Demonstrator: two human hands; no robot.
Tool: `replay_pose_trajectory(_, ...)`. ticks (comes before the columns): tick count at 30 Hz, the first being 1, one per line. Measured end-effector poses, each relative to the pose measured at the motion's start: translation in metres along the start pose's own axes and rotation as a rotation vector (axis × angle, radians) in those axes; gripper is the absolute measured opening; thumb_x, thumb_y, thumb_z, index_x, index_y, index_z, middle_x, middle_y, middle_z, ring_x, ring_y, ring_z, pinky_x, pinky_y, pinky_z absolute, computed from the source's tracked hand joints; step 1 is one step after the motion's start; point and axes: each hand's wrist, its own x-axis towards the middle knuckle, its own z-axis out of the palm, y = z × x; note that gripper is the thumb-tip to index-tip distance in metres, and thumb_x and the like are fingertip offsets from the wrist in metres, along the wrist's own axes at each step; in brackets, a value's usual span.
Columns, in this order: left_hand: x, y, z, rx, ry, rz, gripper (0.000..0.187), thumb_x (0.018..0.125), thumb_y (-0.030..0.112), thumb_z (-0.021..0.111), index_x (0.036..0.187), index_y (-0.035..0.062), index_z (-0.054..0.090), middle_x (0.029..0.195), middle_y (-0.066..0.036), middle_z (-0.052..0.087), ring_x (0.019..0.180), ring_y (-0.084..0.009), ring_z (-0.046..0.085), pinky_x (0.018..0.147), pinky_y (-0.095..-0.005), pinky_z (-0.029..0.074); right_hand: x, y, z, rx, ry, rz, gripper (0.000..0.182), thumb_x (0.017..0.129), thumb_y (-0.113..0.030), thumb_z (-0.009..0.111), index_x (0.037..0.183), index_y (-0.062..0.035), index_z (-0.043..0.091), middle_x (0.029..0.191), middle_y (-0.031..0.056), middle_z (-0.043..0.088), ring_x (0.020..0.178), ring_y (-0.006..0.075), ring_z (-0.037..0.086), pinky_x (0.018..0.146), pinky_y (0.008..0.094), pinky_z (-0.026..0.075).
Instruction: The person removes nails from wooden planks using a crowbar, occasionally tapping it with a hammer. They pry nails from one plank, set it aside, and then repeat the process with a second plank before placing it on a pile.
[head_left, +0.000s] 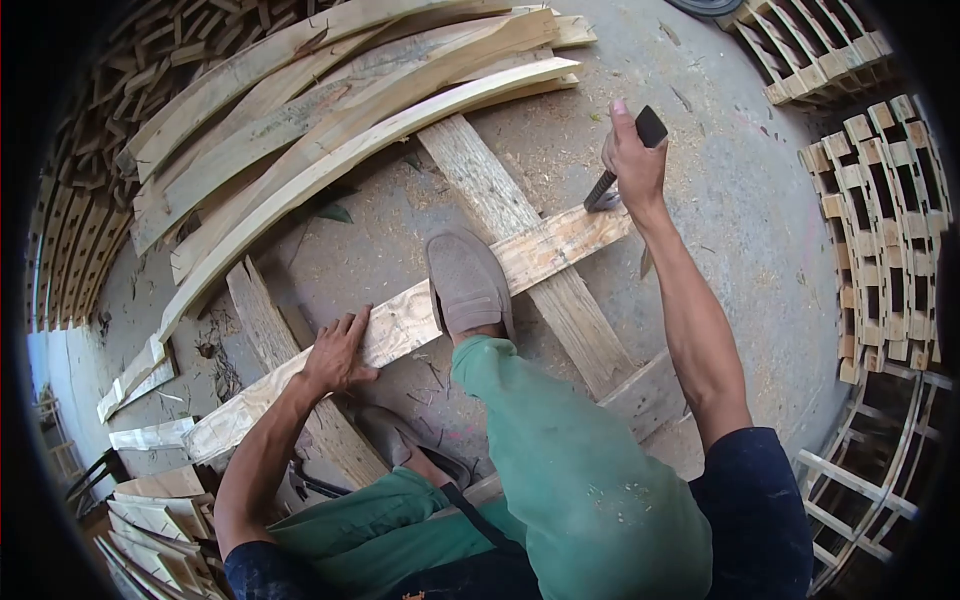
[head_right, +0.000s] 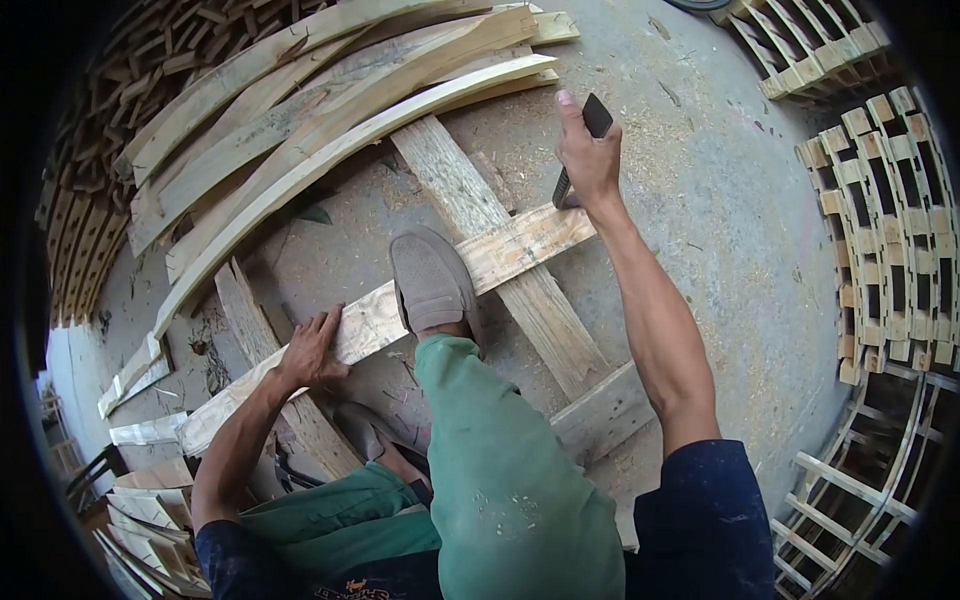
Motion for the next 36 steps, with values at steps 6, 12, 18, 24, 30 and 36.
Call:
replay_pose_trajectory(6,-0.012,0.015,0.004,-0.071,-0.037,-0.070,0.124,0.057,0.045,0.084,0.154,0.0078,0.017,0.131,-0.021,0.047,0.118,-0.0392,0.048,0.100,-0.0488,0.037,-0.003,0.016,-0.002,0.169,-0.130,0.103,0.044,0.099,-0.026,0.057,0.059,-0.0161,0.041,0.047,-0.0061,0.035,0.037,0.0062,0.033,0.038,0.0249,0.028)
replay_pose_trajectory(12,-0.002,0.002,-0.003,-0.014,-0.038,-0.024,0.123,0.062,0.047,0.084,0.156,0.0116,0.012,0.132,-0.022,0.046,0.120,-0.0413,0.047,0.100,-0.0500,0.037,-0.010,-0.003,-0.012,0.152,-0.260,0.064,0.043,0.099,-0.028,0.056,0.061,-0.0140,0.045,0.048,-0.0064,0.037,0.040,0.0053,0.036,0.041,0.0237,0.030)
replay_pose_trajectory(18,-0.002,0.002,0.001,-0.006,-0.019,-0.051,0.122,0.062,0.052,0.081,0.156,0.0109,0.014,0.131,-0.023,0.045,0.117,-0.0417,0.047,0.098,-0.0493,0.036,-0.040,0.019,0.034,-0.113,0.144,-0.059,0.044,0.097,-0.028,0.059,0.059,-0.0126,0.042,0.051,-0.0063,0.039,0.047,0.0047,0.036,0.044,0.0273,0.028)
replay_pose_trajectory(24,-0.002,0.000,-0.003,-0.021,-0.024,-0.012,0.121,0.062,0.044,0.082,0.156,0.0108,0.013,0.131,-0.023,0.046,0.118,-0.0418,0.048,0.099,-0.0514,0.038,-0.010,-0.012,-0.014,0.093,-0.341,0.107,0.043,0.098,-0.028,0.057,0.059,-0.0135,0.048,0.049,-0.0063,0.040,0.042,0.0046,0.038,0.041,0.0249,0.031)
replay_pose_trajectory(30,-0.003,0.004,-0.005,-0.019,-0.033,-0.051,0.120,0.063,0.038,0.083,0.156,0.0126,0.011,0.130,-0.021,0.047,0.117,-0.0409,0.049,0.095,-0.0526,0.039,-0.037,0.017,0.043,-0.231,0.055,-0.232,0.048,0.098,-0.032,0.056,0.055,-0.0169,0.041,0.046,-0.0044,0.043,0.037,0.0069,0.039,0.038,0.0244,0.032)
replay_pose_trajectory(36,0.000,0.001,-0.004,-0.051,-0.042,-0.044,0.124,0.058,0.038,0.086,0.156,0.0122,0.014,0.131,-0.020,0.047,0.118,-0.0397,0.049,0.096,-0.0523,0.039,0.000,-0.007,-0.027,0.141,-0.208,0.069,0.051,0.096,-0.035,0.060,0.058,-0.0061,0.042,0.048,0.0000,0.034,0.049,0.0066,0.034,0.042,0.0307,0.026)
